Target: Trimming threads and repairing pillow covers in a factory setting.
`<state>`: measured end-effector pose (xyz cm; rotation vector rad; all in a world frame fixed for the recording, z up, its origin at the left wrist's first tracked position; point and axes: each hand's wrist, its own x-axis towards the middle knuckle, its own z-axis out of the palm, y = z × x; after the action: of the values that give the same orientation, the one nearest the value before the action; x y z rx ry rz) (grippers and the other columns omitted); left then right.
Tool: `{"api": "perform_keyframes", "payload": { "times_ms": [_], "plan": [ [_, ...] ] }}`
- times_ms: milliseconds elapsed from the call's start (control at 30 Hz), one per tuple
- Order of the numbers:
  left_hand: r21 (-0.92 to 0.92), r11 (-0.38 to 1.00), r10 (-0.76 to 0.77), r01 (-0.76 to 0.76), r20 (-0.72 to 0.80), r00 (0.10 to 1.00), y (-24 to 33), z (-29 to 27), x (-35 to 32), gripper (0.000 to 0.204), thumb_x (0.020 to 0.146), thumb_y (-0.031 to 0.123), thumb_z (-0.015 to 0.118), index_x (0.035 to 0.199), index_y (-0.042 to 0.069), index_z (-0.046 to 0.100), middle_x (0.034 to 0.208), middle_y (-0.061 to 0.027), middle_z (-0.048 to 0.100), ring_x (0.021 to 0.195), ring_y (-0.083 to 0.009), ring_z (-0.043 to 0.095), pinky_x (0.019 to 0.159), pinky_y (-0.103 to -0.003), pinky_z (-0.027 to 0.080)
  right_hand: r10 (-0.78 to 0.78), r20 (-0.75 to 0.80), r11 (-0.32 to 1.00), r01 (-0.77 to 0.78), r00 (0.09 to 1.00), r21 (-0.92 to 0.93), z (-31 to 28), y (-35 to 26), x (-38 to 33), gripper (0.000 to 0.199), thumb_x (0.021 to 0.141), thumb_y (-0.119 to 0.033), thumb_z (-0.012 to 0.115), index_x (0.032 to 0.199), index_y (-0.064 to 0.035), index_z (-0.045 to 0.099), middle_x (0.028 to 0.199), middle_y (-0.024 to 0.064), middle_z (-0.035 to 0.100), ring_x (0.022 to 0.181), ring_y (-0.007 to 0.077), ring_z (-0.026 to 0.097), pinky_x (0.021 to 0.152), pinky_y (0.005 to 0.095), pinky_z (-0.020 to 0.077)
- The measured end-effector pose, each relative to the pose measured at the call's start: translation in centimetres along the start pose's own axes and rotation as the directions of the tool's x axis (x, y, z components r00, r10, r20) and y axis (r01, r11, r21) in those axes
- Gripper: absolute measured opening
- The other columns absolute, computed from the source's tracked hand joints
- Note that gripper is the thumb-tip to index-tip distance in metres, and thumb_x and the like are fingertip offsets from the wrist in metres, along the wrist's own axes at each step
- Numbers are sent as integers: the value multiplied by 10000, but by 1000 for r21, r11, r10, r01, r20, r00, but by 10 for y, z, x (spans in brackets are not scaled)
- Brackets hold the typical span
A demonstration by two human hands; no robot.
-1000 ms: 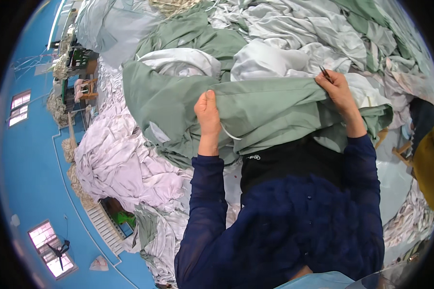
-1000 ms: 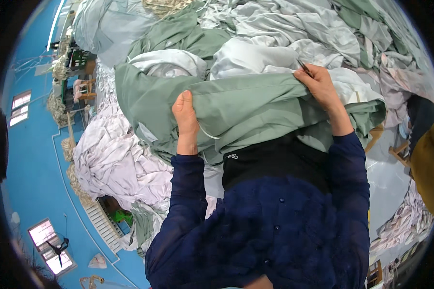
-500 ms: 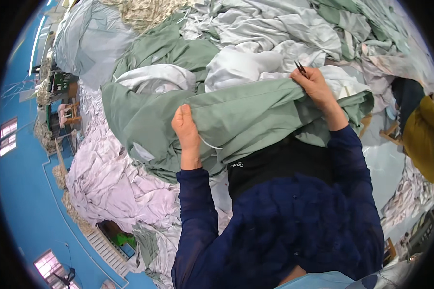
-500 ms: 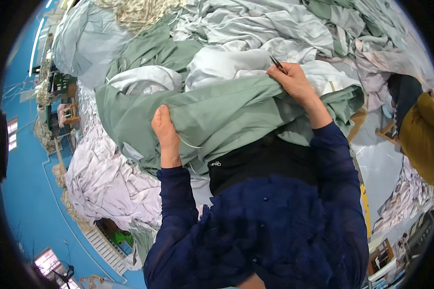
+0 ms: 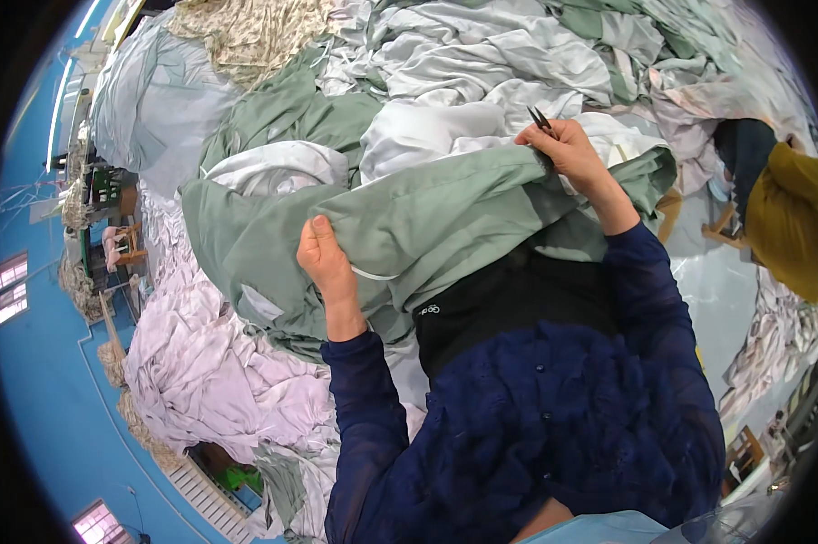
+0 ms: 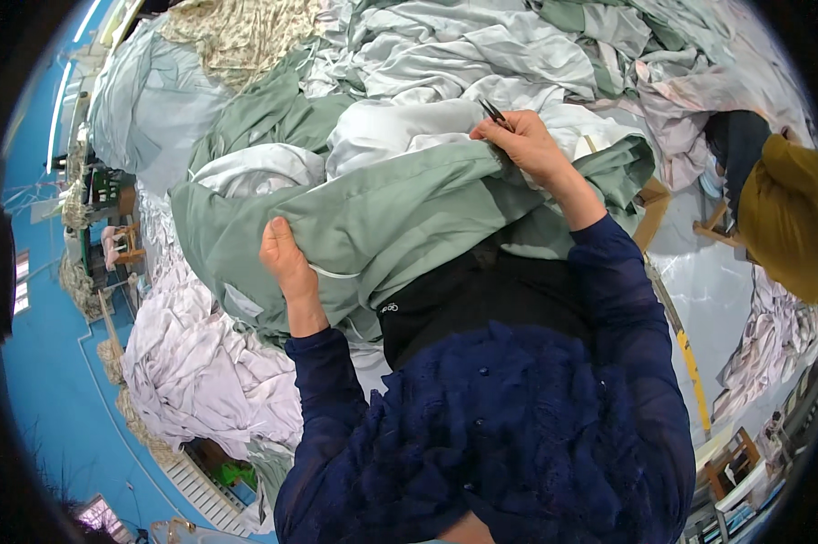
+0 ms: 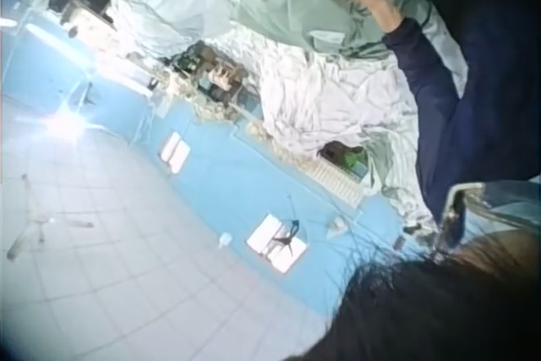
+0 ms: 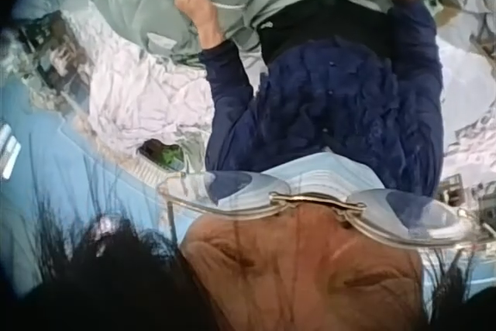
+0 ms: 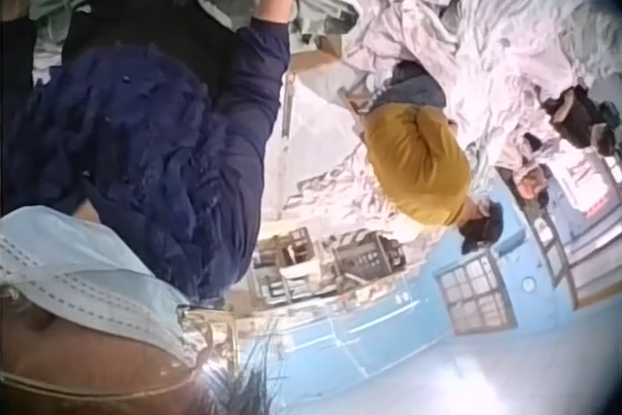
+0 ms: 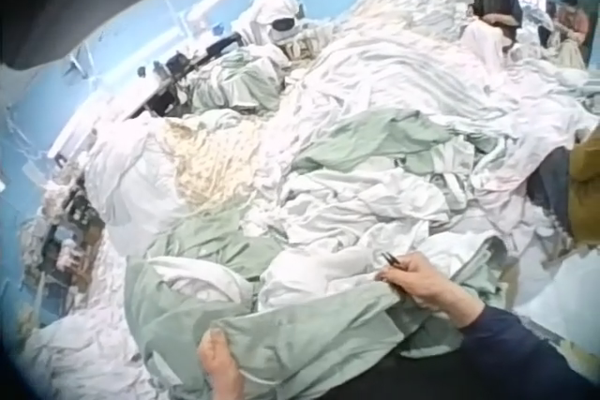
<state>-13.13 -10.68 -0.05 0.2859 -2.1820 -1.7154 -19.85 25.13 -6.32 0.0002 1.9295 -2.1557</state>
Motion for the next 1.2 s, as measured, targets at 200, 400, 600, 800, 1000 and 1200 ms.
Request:
{"api": "perform_keyframes", "payload": {
  "times_ms": [200, 400, 600, 800, 1000, 1200],
  "plan": [
    [-73, 997, -8, 6, -20, 1000, 6, -7, -2, 286, 1022, 207, 478, 823, 24, 573, 769, 49, 552, 702, -38, 448, 633, -206, 395, 106, 16, 994, -106, 994, -28, -3, -13, -11, 266, 932, -308, 621, 905, -61, 717, 688, -81, 521, 564, 14, 414, 481, 198, 288],
    [-180, 980, -112, 90, -117, 987, -5, -27, 23, 286, 1019, 223, 472, 1056, -37, 584, 999, -89, 635, 861, -146, 602, 778, -281, 498, 85, 356, 994, -103, 931, 31, -5, -12, -9, 373, 762, -251, 795, 1026, -12, 685, 861, -4, 655, 779, 73, 576, 720, 228, 459],
    [-225, 971, -105, 78, -111, 988, -9, -37, 45, 275, 1016, 207, 479, 1080, -40, 582, 1002, -87, 629, 857, -156, 605, 771, -294, 510, 21, 430, 996, 18, 903, -87, 2, -10, -17, 479, 690, -160, 845, 1082, 11, 630, 840, -6, 630, 769, 82, 540, 720, 228, 443],
    [-177, 984, -67, 35, -177, 982, -9, -39, 59, 254, 1023, 191, 470, 903, 4, 594, 832, 0, 589, 730, -79, 524, 664, -250, 452, -25, 343, 919, 156, 939, -362, -2, 6, -14, 288, 730, -163, 793, 921, -11, 641, 680, 6, 540, 673, 86, 463, 639, 269, 409],
    [-99, 995, -29, 7, -215, 976, -17, -46, 67, 246, 1018, 163, 462, 858, 18, 578, 782, 26, 531, 699, -67, 459, 632, -238, 406, 0, 244, 929, 90, 970, -360, -11, 11, -11, 135, 844, -147, 666, 866, -18, 633, 624, -5, 497, 632, 81, 425, 579, 283, 364],
    [-14, 999, 38, -44, -272, 961, -37, -59, 69, 230, 994, 137, 473, 802, 30, 543, 746, 35, 494, 671, -65, 424, 605, -241, 376, 16, 221, 988, 19, 975, -151, -11, 12, -11, 165, 904, -133, 631, 801, -15, 582, 648, -95, 426, 628, 11, 346, 548, 222, 279]
  ]
}}
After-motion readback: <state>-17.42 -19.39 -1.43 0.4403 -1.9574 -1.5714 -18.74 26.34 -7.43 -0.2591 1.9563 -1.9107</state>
